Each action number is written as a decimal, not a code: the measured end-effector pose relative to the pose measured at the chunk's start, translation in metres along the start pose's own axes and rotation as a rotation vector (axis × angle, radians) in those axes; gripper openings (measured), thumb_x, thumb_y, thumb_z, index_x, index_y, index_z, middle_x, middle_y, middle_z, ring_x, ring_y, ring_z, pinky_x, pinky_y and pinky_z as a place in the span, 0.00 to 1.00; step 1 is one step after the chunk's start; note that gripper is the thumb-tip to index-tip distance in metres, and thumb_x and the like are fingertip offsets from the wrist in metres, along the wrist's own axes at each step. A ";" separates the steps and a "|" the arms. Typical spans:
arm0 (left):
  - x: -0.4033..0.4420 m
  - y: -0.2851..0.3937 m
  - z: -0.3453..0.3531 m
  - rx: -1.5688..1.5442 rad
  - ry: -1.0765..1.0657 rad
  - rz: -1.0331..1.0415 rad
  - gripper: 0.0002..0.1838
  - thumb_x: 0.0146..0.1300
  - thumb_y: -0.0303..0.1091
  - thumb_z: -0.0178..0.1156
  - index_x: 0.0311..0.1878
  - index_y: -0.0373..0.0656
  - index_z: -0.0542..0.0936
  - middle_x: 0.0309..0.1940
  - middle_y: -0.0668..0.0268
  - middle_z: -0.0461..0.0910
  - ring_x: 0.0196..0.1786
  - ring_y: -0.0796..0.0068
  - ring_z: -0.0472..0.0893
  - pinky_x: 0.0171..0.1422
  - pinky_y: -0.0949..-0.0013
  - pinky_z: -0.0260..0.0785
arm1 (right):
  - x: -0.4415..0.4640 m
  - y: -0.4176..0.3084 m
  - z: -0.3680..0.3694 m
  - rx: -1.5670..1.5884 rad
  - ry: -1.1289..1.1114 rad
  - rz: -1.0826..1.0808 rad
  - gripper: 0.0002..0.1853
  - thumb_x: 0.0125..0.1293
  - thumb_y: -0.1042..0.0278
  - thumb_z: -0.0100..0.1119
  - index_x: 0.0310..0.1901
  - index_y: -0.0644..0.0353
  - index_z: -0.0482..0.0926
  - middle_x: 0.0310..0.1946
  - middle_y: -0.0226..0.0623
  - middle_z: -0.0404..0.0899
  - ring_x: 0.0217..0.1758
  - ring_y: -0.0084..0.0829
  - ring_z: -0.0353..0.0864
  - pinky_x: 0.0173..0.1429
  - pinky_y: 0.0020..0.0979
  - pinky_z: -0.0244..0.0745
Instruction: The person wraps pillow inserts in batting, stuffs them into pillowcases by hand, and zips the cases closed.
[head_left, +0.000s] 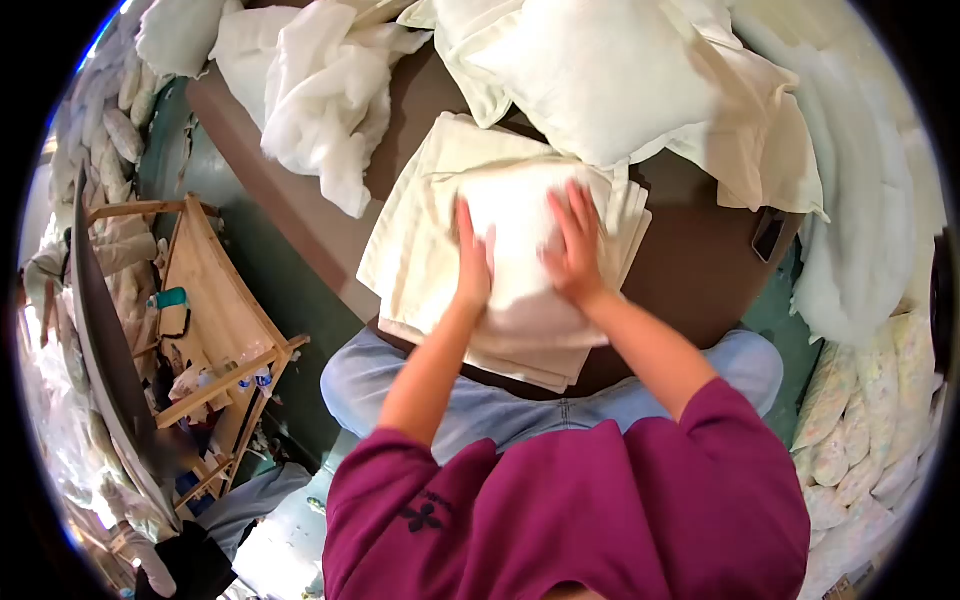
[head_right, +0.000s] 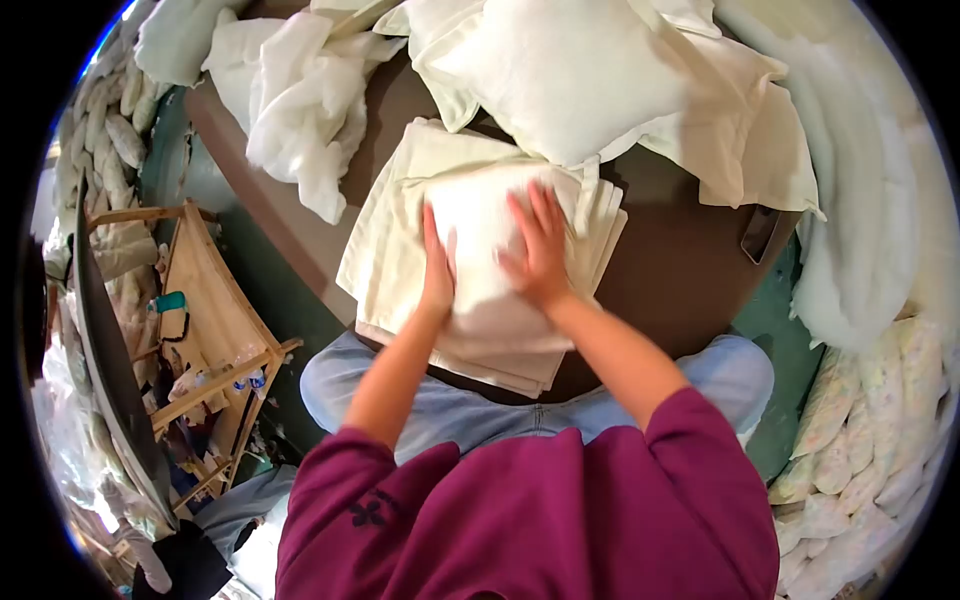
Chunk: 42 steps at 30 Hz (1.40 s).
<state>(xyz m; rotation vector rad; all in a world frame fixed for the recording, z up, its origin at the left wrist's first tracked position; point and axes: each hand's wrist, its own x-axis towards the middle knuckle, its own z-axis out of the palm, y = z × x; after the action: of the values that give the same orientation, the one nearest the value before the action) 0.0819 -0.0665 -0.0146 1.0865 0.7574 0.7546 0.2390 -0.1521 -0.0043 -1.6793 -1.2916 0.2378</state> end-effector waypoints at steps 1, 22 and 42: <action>0.023 -0.001 -0.003 -0.072 -0.047 0.000 0.41 0.74 0.48 0.44 0.76 0.37 0.35 0.79 0.62 0.25 0.80 0.64 0.35 0.81 0.59 0.32 | 0.022 0.008 0.010 -0.014 -0.009 0.087 0.34 0.60 0.48 0.60 0.67 0.51 0.69 0.74 0.48 0.54 0.77 0.53 0.49 0.76 0.51 0.43; -0.021 0.102 0.048 0.937 -0.236 0.229 0.16 0.63 0.42 0.59 0.47 0.41 0.82 0.45 0.59 0.83 0.51 0.59 0.80 0.66 0.56 0.63 | -0.173 -0.141 -0.033 0.872 -0.749 1.502 0.35 0.73 0.36 0.37 0.69 0.55 0.60 0.56 0.42 0.75 0.47 0.34 0.80 0.52 0.32 0.76; -0.056 -0.008 0.010 0.582 0.045 0.246 0.43 0.72 0.61 0.34 0.77 0.36 0.43 0.79 0.52 0.36 0.80 0.56 0.34 0.79 0.53 0.20 | -0.025 0.009 -0.006 -0.083 0.091 0.243 0.24 0.59 0.53 0.57 0.56 0.53 0.80 0.64 0.42 0.72 0.71 0.49 0.63 0.73 0.46 0.56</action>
<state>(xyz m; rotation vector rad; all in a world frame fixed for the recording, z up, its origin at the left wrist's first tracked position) 0.0619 -0.1199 -0.0106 1.7156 0.9209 0.7867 0.2383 -0.1757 -0.0181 -1.8967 -1.0423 0.2512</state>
